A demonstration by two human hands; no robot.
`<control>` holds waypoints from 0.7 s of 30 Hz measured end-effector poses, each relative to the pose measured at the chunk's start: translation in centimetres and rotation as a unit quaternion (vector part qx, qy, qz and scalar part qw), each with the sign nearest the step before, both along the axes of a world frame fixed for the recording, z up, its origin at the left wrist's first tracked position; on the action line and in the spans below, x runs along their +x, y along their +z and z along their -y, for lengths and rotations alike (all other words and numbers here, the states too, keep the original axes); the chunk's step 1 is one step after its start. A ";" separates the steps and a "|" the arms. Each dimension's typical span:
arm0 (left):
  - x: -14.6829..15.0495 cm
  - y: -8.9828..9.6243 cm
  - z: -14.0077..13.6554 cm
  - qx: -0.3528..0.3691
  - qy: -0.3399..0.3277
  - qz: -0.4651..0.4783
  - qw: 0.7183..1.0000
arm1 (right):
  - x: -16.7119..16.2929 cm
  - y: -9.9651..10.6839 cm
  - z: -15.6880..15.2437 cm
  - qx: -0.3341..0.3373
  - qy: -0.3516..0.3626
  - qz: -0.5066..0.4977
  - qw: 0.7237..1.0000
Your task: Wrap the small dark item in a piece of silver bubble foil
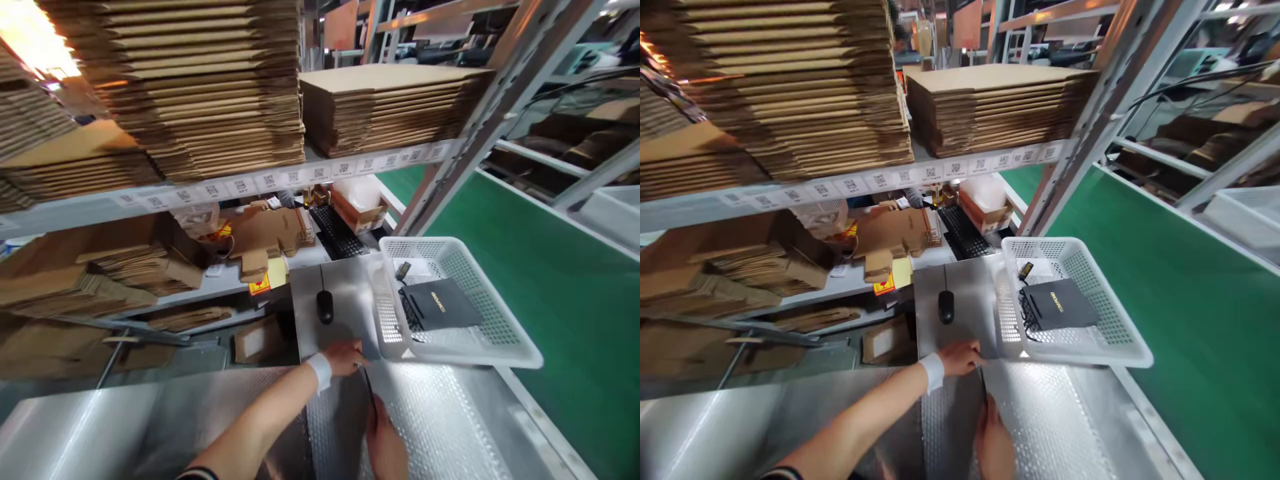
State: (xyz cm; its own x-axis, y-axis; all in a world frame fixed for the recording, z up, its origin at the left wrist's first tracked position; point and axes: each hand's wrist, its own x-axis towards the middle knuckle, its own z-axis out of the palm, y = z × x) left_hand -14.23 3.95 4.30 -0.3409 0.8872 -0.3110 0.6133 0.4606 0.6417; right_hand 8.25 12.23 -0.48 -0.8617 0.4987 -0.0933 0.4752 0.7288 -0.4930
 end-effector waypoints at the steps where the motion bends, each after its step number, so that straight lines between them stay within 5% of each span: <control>1: 0.0 -0.1 0.0 -0.003 -0.004 0.001 1.000 | -0.9 -0.4 -0.2 -0.004 0.006 -0.008 1.000; 7: -0.3 -0.7 0.0 -0.013 -0.020 0.006 1.000 | -1.3 -2.2 0.0 -0.004 -0.003 -0.021 1.000; 21: -0.5 -0.1 0.1 -0.030 -0.019 -0.003 0.999 | -1.8 -0.4 1.3 -0.016 -0.003 0.053 0.998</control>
